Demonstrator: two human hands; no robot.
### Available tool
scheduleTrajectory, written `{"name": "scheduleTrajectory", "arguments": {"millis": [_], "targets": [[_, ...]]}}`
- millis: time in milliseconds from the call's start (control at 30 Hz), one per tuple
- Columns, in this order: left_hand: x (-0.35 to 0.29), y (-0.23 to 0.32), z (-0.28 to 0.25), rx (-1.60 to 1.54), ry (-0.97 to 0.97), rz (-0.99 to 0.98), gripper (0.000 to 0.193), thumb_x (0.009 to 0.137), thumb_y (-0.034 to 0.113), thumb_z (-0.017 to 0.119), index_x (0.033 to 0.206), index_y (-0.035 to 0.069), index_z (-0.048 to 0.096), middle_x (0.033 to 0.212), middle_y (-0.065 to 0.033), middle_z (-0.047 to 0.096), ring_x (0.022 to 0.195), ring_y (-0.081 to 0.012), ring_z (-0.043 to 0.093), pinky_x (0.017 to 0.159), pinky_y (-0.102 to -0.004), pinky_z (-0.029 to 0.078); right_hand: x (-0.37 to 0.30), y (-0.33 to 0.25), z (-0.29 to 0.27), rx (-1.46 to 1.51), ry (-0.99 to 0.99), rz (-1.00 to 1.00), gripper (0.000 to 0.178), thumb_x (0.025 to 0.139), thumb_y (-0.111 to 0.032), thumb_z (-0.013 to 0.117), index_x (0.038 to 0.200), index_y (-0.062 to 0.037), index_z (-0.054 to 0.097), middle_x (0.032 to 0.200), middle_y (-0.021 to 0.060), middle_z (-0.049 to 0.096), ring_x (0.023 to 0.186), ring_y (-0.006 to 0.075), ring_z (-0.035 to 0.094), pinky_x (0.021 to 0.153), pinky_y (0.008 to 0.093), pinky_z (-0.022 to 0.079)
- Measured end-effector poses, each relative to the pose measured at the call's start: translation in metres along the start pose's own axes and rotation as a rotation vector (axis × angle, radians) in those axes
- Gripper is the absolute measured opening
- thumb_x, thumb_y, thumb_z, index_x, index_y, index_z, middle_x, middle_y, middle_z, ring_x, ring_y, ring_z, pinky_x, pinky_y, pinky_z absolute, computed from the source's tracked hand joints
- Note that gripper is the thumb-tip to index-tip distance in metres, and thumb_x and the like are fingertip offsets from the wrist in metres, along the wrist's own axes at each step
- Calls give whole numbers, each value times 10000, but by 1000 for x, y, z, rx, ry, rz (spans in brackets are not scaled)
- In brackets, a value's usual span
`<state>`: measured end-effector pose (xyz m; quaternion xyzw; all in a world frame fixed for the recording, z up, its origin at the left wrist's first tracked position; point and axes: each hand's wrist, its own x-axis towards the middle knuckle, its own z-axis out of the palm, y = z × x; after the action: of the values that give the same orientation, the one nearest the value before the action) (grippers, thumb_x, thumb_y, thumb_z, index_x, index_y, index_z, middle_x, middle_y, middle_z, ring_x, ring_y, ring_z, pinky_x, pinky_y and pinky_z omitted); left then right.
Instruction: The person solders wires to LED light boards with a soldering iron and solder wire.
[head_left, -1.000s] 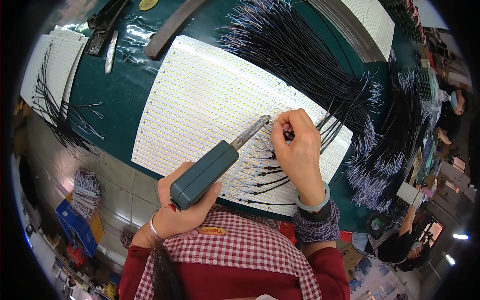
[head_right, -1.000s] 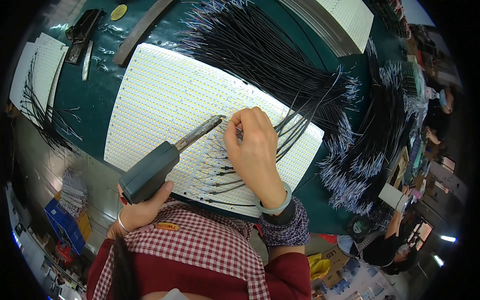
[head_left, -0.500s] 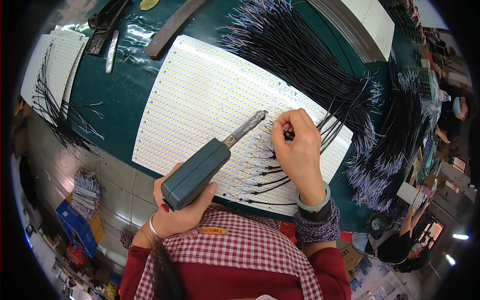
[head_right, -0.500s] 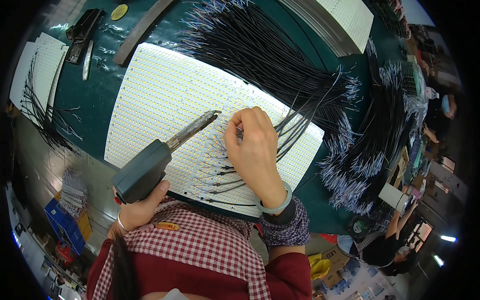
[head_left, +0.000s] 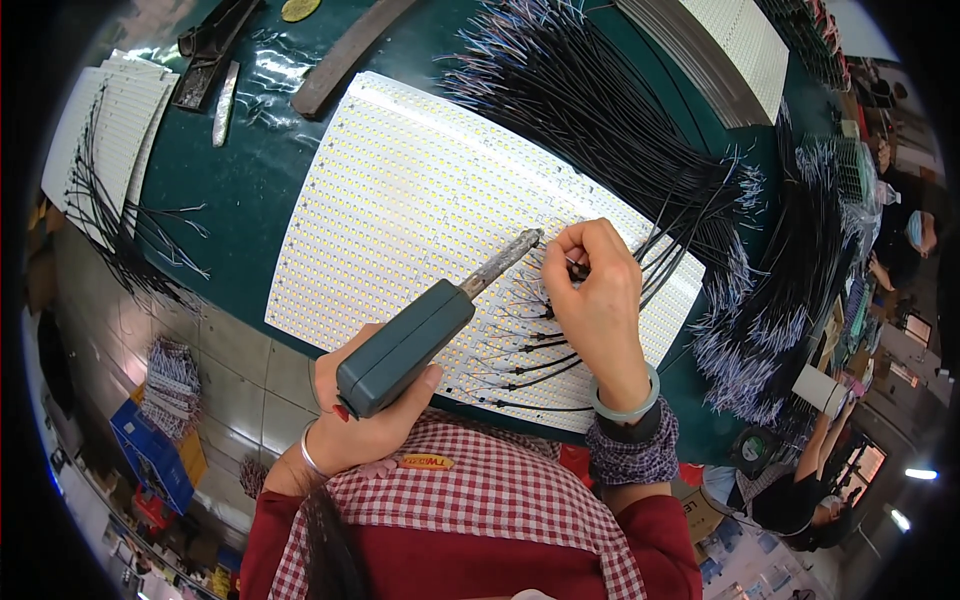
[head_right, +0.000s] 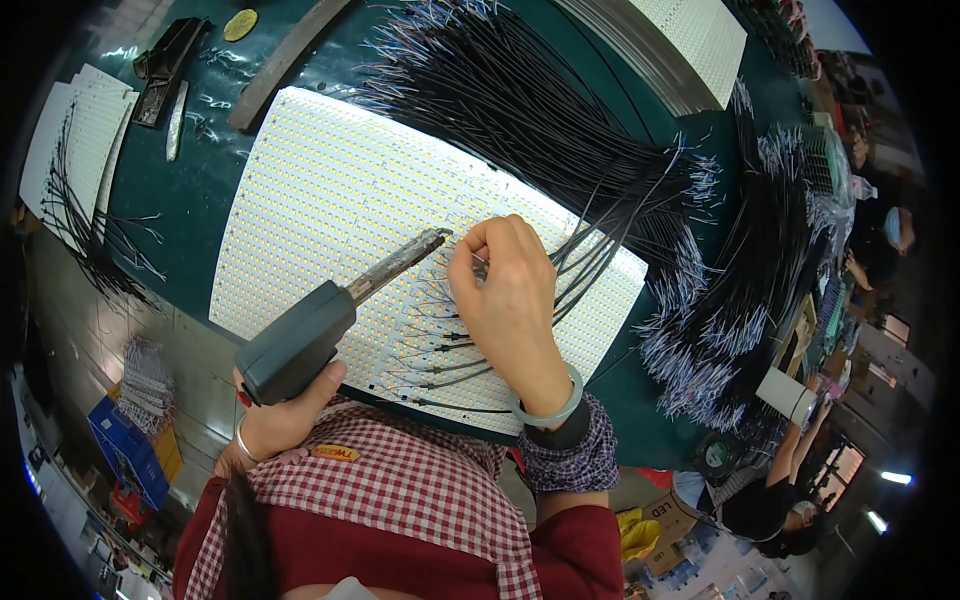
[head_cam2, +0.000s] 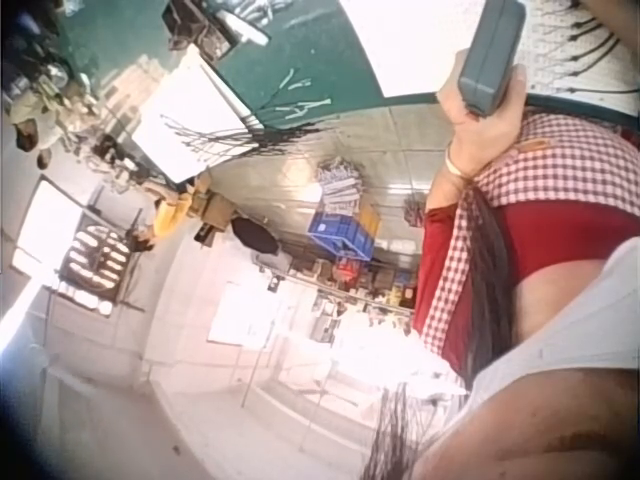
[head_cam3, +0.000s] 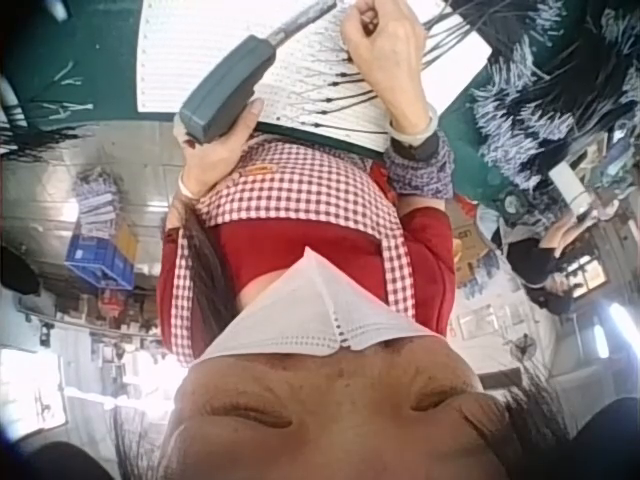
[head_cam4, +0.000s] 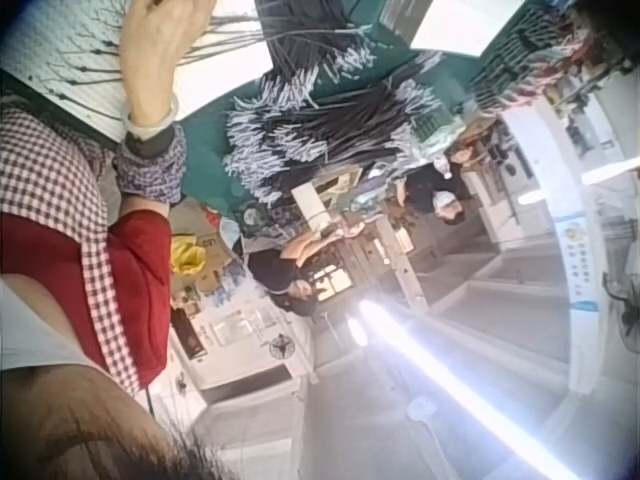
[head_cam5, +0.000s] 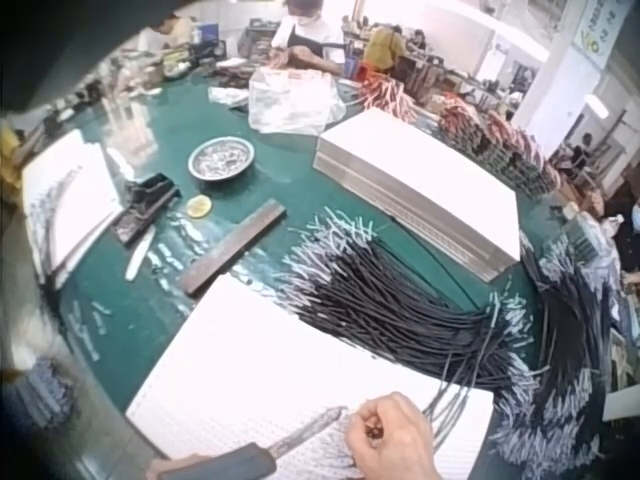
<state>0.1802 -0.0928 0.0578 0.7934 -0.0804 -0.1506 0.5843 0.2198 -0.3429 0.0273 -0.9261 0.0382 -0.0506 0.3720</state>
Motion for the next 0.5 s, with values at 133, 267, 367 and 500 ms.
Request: {"name": "scheduleTrajectory", "arguments": {"millis": [133,267,367,500], "targets": [[1,-2,1,41,-9,38,164,859,13,776,1008,-22,717,859,-72,658,680,-135,614,591,-273,477,0,1,1,-3,11,-7,133,813,31,707,838,-13,584,796,125,595,719,276,610,635,400,497],[0,-2,0,47,-14,19,179,858,18,776,1023,-22,718,859,-75,660,682,-137,618,600,-273,484,0,0,1,3,14,-7,136,809,36,707,837,-12,584,794,125,594,714,276,612,629,397,499],[-4,0,-1,23,-7,-41,193,856,23,779,1034,-22,720,865,-79,664,685,-141,622,609,-272,492,0,0,1,-2,14,-8,136,808,36,707,837,-12,583,794,127,594,715,278,611,631,399,499],[-6,-3,-2,7,13,-57,209,854,35,785,1045,-19,723,883,-86,674,698,-147,632,618,-275,502,0,0,1,-4,11,-6,134,807,38,705,837,-10,584,793,129,595,717,281,610,635,404,499]]}}
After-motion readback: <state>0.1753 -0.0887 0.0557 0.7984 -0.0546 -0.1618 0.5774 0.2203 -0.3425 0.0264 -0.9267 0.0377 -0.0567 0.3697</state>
